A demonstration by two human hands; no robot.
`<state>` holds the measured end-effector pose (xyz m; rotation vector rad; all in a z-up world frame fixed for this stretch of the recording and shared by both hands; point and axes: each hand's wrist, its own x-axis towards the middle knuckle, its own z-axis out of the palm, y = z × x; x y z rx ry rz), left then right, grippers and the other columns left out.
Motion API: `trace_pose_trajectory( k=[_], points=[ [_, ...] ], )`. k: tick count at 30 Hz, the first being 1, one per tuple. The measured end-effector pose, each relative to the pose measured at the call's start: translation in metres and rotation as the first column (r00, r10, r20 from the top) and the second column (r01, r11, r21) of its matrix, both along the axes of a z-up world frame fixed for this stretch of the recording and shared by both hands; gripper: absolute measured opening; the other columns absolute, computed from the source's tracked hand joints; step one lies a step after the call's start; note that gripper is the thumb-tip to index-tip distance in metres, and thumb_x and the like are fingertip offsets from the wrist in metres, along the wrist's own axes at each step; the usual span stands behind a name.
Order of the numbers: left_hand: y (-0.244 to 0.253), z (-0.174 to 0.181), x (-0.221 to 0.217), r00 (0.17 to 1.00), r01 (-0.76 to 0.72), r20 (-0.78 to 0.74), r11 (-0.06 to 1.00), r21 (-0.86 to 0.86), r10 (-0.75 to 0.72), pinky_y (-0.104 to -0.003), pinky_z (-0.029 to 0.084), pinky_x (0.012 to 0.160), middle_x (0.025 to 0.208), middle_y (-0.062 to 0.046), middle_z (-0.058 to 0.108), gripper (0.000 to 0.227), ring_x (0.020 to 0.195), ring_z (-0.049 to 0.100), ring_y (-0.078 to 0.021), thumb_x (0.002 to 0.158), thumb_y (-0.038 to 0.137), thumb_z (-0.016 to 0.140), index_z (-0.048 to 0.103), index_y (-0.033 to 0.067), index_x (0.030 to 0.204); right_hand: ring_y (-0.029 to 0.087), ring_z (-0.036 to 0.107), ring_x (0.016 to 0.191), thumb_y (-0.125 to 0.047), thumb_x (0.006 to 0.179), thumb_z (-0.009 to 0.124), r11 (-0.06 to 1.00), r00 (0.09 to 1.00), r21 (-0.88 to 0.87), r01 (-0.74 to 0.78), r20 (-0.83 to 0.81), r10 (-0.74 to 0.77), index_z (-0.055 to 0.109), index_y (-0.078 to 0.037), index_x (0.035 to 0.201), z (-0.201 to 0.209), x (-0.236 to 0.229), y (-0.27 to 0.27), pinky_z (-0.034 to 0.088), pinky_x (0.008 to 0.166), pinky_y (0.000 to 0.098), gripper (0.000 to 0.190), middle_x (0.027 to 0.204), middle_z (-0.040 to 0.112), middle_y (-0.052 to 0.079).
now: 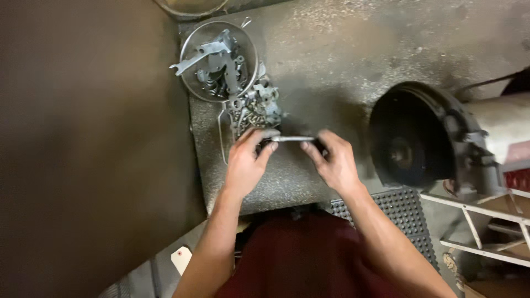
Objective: The person uses a bench grinder to deburr and smooth several small metal parts, including a spring and a wrench. They hold each part against the spinning wheel, rotate it to treat different surfaces, and then place it into a metal bowl on the workbench.
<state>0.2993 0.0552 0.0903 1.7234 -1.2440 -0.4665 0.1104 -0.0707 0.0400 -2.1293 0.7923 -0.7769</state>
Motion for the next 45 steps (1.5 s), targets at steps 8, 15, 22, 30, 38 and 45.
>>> trace_pose_trajectory(
  k=[8,15,22,30,38,45],
  points=[
    [-0.016,-0.016,-0.088,0.724,-0.005,-0.682,0.989,-0.150,-0.100,-0.034,0.065,0.067,0.077,-0.017,0.076,0.016,0.069,0.072,-0.0186,0.092,0.008,0.080,0.079,0.0010,0.106,0.029,0.060,0.053,-0.029,0.094,0.078,0.982,0.998,0.180,0.053,-0.043,-0.045,0.060,-0.014,0.061,0.027,-0.103,0.032,0.049,0.057,0.0360,0.040,0.053,0.058,0.006],
    [-0.027,-0.014,-0.172,0.871,-0.020,-0.490,0.996,-0.082,-0.023,-0.030,0.061,0.056,0.072,-0.016,0.071,0.013,0.066,0.072,-0.0183,0.086,0.003,0.085,0.081,0.0006,0.097,0.041,0.069,0.061,-0.020,0.091,0.081,0.964,0.980,0.203,0.171,-0.135,-0.146,0.068,-0.006,0.074,0.055,-0.189,0.034,0.052,0.058,0.0443,0.025,0.059,0.066,0.018],
    [-0.042,-0.037,-0.227,0.853,-0.037,-0.521,0.999,-0.002,0.030,-0.031,0.059,0.064,0.072,-0.010,0.073,0.010,0.072,0.067,-0.0124,0.090,0.010,0.082,0.081,0.0062,0.099,0.029,0.067,0.053,-0.032,0.091,0.083,0.897,0.935,0.291,0.333,-0.228,-0.273,0.076,-0.009,0.078,0.031,-0.250,0.007,0.051,0.059,0.0404,0.027,0.055,0.070,0.010],
    [-0.055,-0.044,-0.255,0.724,-0.143,-0.679,0.989,0.029,0.124,-0.038,0.063,0.067,0.083,-0.018,0.078,0.015,0.081,0.068,-0.0155,0.091,0.010,0.082,0.079,0.0003,0.102,0.015,0.059,0.053,-0.014,0.100,0.070,0.851,0.979,0.493,0.181,-0.011,-0.203,0.074,-0.006,0.073,0.035,-0.258,-0.015,0.050,0.056,0.0313,0.028,0.053,0.068,0.008],
    [-0.059,-0.095,-0.264,0.457,-0.220,-0.877,0.974,0.053,0.151,-0.033,0.064,0.061,0.077,-0.019,0.074,0.017,0.068,0.073,-0.0204,0.092,0.008,0.081,0.075,-0.0056,0.101,0.015,0.052,0.051,-0.016,0.106,0.065,0.699,0.955,0.712,0.064,0.159,-0.249,0.068,0.000,0.074,0.008,-0.260,-0.025,0.040,0.051,0.0262,0.036,0.054,0.057,0.010],
    [-0.061,-0.085,-0.271,0.312,-0.263,-0.936,0.962,0.080,0.163,-0.031,0.062,0.057,0.077,-0.018,0.073,0.016,0.067,0.074,-0.0215,0.093,0.008,0.079,0.073,-0.0050,0.099,0.013,0.036,0.046,-0.020,0.107,0.062,0.720,0.968,0.688,0.087,0.112,-0.224,0.061,-0.005,0.058,0.025,-0.252,-0.026,0.030,0.047,0.0264,0.051,0.044,0.049,0.008]
  ],
)
